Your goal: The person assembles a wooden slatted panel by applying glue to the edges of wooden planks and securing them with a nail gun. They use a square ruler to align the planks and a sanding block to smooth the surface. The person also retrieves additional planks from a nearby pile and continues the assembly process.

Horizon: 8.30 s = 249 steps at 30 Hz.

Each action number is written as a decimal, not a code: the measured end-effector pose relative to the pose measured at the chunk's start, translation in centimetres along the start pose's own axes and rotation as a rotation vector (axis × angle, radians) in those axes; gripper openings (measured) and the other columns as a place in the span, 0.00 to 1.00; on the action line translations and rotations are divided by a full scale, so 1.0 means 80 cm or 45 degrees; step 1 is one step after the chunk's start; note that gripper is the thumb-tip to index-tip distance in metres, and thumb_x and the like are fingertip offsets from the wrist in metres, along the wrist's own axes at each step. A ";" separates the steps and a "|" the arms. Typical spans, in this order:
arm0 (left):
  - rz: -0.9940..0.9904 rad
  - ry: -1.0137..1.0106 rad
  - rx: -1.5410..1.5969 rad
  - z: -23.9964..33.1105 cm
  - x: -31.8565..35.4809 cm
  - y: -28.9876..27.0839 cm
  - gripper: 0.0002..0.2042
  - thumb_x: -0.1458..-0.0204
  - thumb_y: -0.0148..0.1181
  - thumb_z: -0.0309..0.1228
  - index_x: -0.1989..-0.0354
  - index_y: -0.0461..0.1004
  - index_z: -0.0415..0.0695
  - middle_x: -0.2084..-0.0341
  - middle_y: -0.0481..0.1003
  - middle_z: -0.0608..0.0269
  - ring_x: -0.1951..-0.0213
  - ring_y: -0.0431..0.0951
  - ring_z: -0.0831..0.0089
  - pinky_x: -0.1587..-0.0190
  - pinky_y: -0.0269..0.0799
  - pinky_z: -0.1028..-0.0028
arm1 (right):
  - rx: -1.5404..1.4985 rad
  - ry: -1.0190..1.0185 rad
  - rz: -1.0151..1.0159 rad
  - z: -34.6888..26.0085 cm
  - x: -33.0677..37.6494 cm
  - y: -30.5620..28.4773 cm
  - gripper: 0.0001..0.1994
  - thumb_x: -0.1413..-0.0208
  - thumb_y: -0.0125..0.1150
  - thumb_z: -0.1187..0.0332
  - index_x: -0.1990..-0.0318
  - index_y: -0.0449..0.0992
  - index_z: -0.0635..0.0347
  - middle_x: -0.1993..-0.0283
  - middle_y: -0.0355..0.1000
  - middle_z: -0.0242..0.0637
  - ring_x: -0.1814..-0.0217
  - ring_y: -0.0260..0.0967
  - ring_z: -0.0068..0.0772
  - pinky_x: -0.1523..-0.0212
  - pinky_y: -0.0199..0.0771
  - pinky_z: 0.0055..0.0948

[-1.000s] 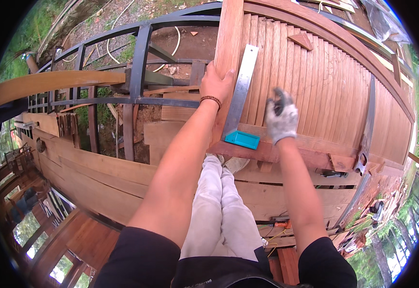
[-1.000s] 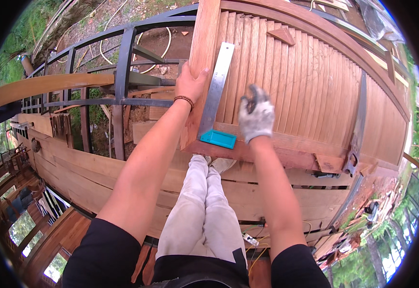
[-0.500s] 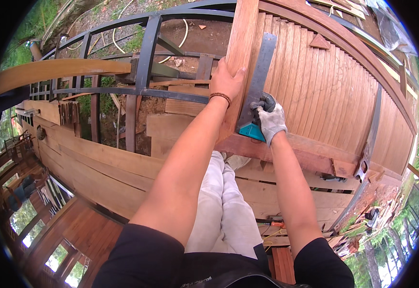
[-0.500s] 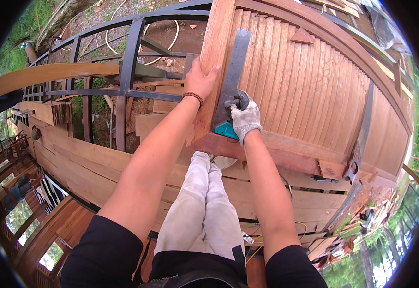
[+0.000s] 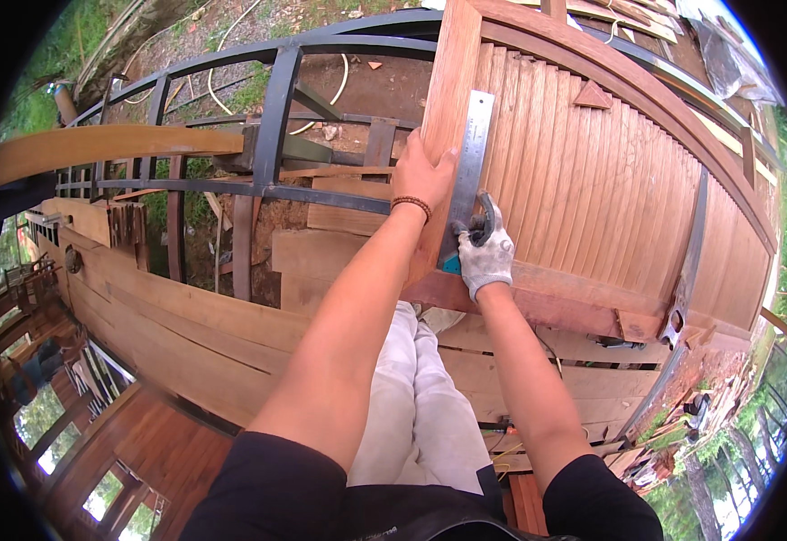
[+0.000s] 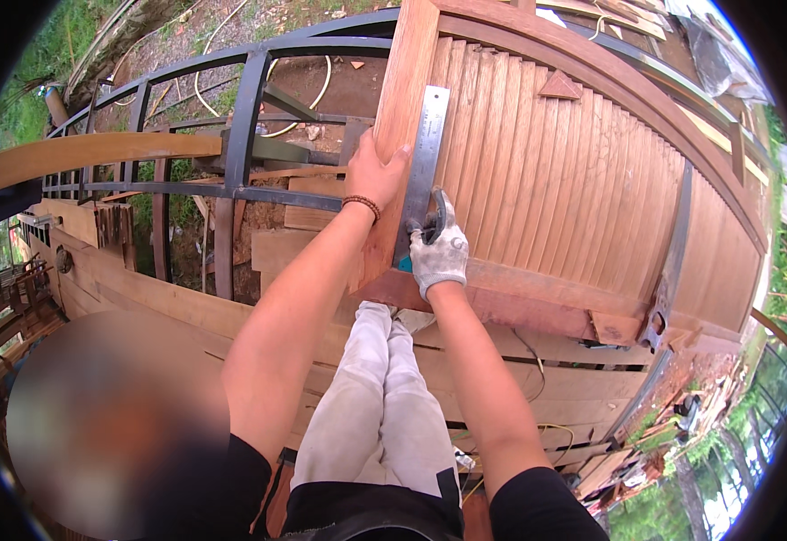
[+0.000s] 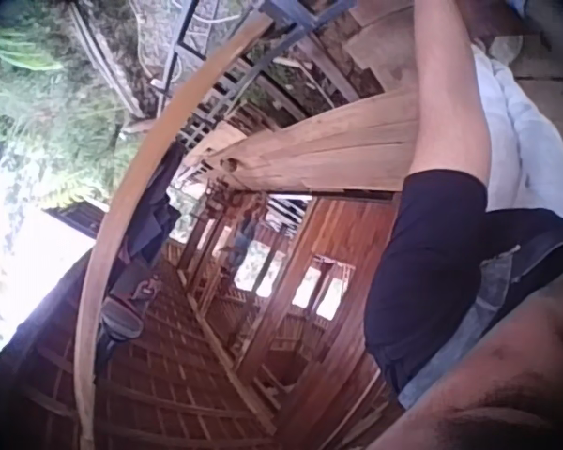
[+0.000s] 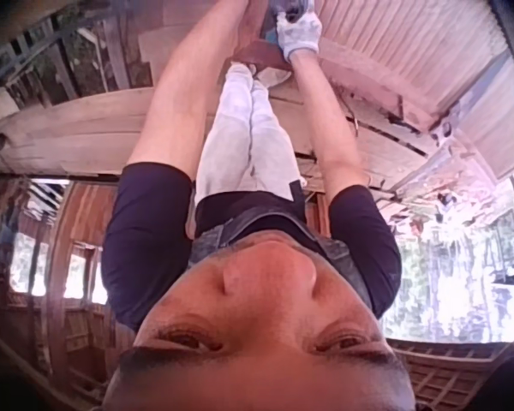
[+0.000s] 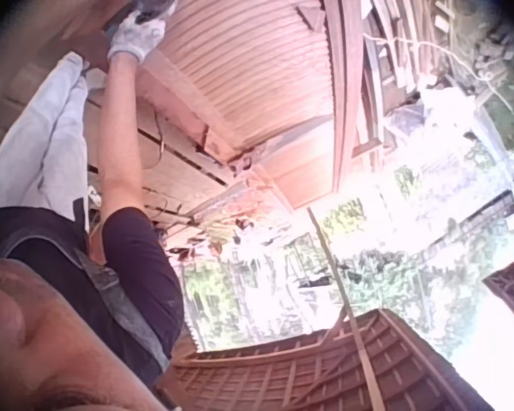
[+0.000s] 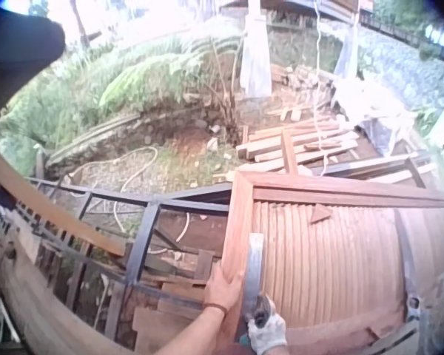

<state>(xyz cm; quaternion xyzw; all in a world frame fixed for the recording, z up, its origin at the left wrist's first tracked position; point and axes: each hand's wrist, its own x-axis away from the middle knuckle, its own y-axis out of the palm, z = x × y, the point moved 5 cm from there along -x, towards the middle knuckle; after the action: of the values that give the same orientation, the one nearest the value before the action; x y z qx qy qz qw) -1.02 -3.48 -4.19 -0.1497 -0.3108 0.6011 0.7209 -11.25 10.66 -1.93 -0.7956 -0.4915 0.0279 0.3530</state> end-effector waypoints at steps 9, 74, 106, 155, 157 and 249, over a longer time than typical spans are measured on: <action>0.006 -0.004 -0.007 0.005 0.004 -0.001 0.34 0.50 0.62 0.45 0.41 0.59 0.33 0.49 0.70 0.36 0.46 0.70 0.46 0.44 0.66 0.61 | 0.031 -0.063 0.028 0.007 0.003 0.000 0.29 0.54 0.66 0.72 0.41 0.66 0.56 0.60 0.74 0.46 0.59 0.73 0.46 0.55 0.73 0.40; -1.606 -0.652 -1.321 -0.165 0.514 -0.029 0.33 0.44 0.51 0.54 0.40 0.64 0.37 0.49 0.73 0.47 0.47 0.72 0.58 0.42 0.65 0.67 | -1.180 1.902 0.148 0.360 0.884 0.176 0.22 0.48 0.55 0.50 0.54 0.79 0.56 0.51 0.75 0.46 0.46 0.72 0.43 0.50 0.73 0.44; -0.870 0.442 -0.727 0.088 0.414 0.830 0.44 0.68 0.74 0.35 0.40 0.58 0.37 0.45 0.68 0.43 0.44 0.70 0.54 0.42 0.66 0.65 | -0.546 1.433 0.317 0.564 0.645 -0.151 0.18 0.53 0.63 0.65 0.53 0.75 0.55 0.58 0.76 0.43 0.53 0.71 0.48 0.50 0.70 0.40; -0.138 -0.108 0.191 -0.058 0.047 -0.073 0.34 0.62 0.72 0.39 0.47 0.65 0.36 0.59 0.77 0.48 0.56 0.78 0.62 0.53 0.73 0.67 | -0.767 -0.499 0.920 0.051 0.095 -0.318 0.27 0.41 0.53 0.65 0.36 0.56 0.64 0.38 0.61 0.50 0.39 0.63 0.48 0.41 0.66 0.42; -0.094 -0.136 0.138 -0.092 0.073 -0.126 0.36 0.62 0.72 0.38 0.45 0.64 0.36 0.60 0.77 0.48 0.56 0.78 0.61 0.53 0.73 0.66 | -0.840 -0.708 0.990 -0.141 0.059 -0.311 0.31 0.42 0.53 0.59 0.36 0.54 0.67 0.36 0.58 0.53 0.37 0.60 0.53 0.37 0.61 0.47; -0.230 -0.571 -0.089 -0.285 0.400 -0.224 0.40 0.63 0.69 0.41 0.40 0.59 0.40 0.54 0.73 0.43 0.51 0.74 0.50 0.50 0.71 0.60 | -0.970 -0.338 0.371 -0.113 0.047 -0.092 0.29 0.62 0.75 0.80 0.50 0.68 0.70 0.54 0.72 0.40 0.55 0.71 0.28 0.53 0.76 0.27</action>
<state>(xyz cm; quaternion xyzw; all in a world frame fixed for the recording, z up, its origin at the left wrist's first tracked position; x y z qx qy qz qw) 29.84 26.65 -2.44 -0.0090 -0.4959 0.5412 0.6791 -11.38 10.86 10.30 -0.9198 -0.3903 -0.0037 -0.0400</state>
